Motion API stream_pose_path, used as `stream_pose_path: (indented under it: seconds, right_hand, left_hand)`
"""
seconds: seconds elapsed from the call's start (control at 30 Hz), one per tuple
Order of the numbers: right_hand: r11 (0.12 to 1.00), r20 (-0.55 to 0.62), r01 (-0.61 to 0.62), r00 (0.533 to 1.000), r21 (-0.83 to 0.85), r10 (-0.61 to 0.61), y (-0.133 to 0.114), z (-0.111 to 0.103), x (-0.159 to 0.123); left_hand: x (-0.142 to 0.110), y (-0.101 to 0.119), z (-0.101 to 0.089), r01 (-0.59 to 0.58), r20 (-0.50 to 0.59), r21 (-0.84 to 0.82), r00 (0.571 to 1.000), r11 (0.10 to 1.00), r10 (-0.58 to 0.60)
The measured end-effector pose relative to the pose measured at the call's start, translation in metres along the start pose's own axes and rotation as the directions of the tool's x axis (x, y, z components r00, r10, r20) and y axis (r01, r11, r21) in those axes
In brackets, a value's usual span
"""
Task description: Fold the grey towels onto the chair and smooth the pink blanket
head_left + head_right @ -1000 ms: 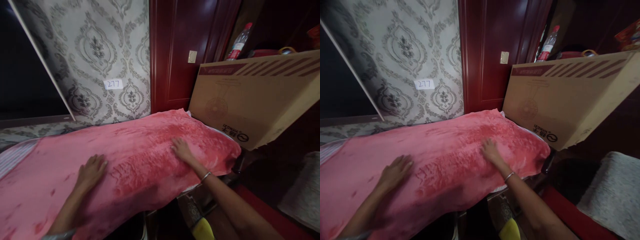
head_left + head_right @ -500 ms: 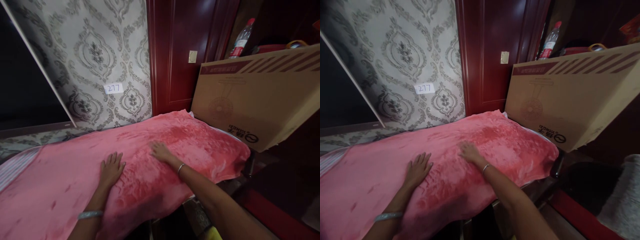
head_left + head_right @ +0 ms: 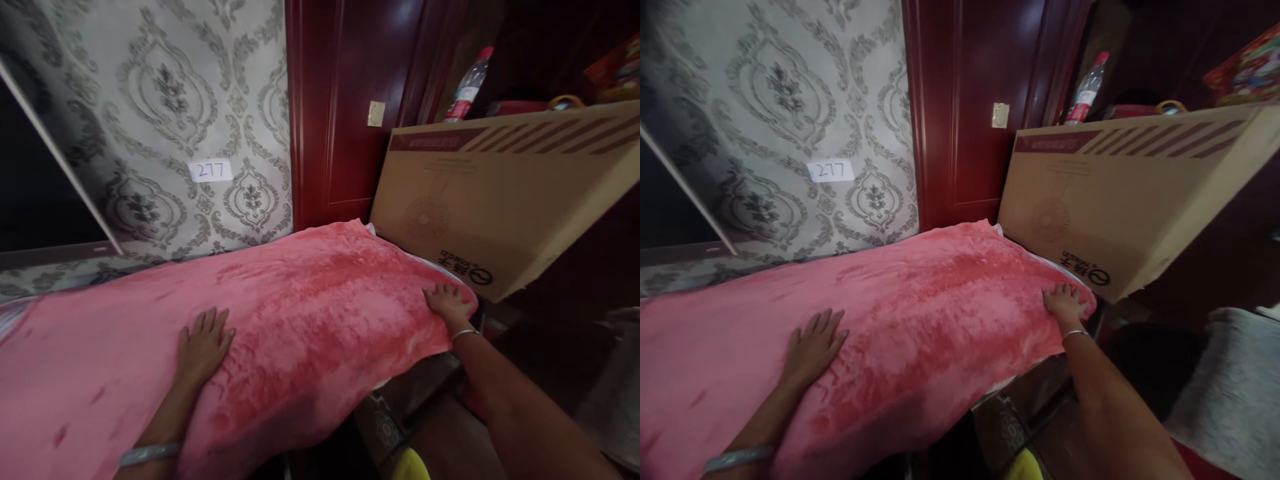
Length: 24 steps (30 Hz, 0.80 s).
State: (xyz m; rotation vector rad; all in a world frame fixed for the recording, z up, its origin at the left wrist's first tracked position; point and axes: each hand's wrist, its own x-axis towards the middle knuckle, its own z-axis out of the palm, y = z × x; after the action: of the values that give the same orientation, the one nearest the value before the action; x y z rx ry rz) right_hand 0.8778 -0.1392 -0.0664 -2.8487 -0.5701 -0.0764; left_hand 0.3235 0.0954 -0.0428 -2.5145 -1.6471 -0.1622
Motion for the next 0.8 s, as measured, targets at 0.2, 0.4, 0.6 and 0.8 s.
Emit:
stream_pose_path:
  seconds: [0.2, 0.4, 0.6, 0.8]
  right_hand:
    - [0.991, 0.007, 0.135, 0.991, -0.023, -0.135, -0.044, -0.014, -0.021]
    - [0.849, 0.159, 0.525, 0.835, 0.052, -0.526, -0.123, 0.003, -0.043]
    - [0.936, 0.158, 0.352, 0.923, 0.016, -0.350, -0.078, -0.004, -0.032]
    - [0.999, 0.040, 0.033, 0.999, -0.031, -0.031, -0.004, -0.024, -0.031]
  left_hand:
    - [0.004, -0.002, 0.003, -0.022, -0.027, 0.012, 0.999, 1.000, 0.022]
    - [0.004, -0.002, 0.001, -0.003, 0.011, 0.033, 1.000, 0.999, 0.002]
    - [0.005, -0.004, 0.002, -0.020, -0.005, 0.028, 1.000, 0.999, 0.020]
    - [0.005, -0.001, -0.001, -0.029, -0.015, 0.034, 0.999, 0.999, 0.029]
